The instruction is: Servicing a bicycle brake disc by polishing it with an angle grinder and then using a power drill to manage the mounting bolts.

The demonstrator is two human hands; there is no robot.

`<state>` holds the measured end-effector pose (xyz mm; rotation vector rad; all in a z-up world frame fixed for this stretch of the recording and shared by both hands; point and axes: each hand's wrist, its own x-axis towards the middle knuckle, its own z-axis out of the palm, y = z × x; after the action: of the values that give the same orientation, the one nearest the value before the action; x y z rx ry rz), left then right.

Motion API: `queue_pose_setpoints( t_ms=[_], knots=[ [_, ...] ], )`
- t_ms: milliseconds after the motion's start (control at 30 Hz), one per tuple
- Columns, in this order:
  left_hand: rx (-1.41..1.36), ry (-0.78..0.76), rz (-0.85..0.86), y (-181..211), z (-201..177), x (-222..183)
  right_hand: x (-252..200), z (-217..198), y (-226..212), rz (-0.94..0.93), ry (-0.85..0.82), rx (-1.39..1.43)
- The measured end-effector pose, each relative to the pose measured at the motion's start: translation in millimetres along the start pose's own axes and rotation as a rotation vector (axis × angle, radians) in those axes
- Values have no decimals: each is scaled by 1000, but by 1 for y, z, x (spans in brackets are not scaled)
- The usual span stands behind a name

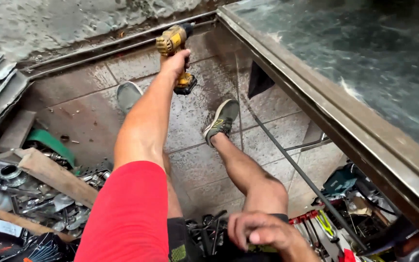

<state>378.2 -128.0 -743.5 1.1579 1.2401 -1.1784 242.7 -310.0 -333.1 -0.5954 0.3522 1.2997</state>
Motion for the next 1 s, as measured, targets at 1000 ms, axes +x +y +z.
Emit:
queue_pose_setpoints(
  t_ms=[1000],
  knots=[
    [-586, 29, 0, -127, -154, -244, 388, -529, 8, -29, 1608, -789]
  ],
)
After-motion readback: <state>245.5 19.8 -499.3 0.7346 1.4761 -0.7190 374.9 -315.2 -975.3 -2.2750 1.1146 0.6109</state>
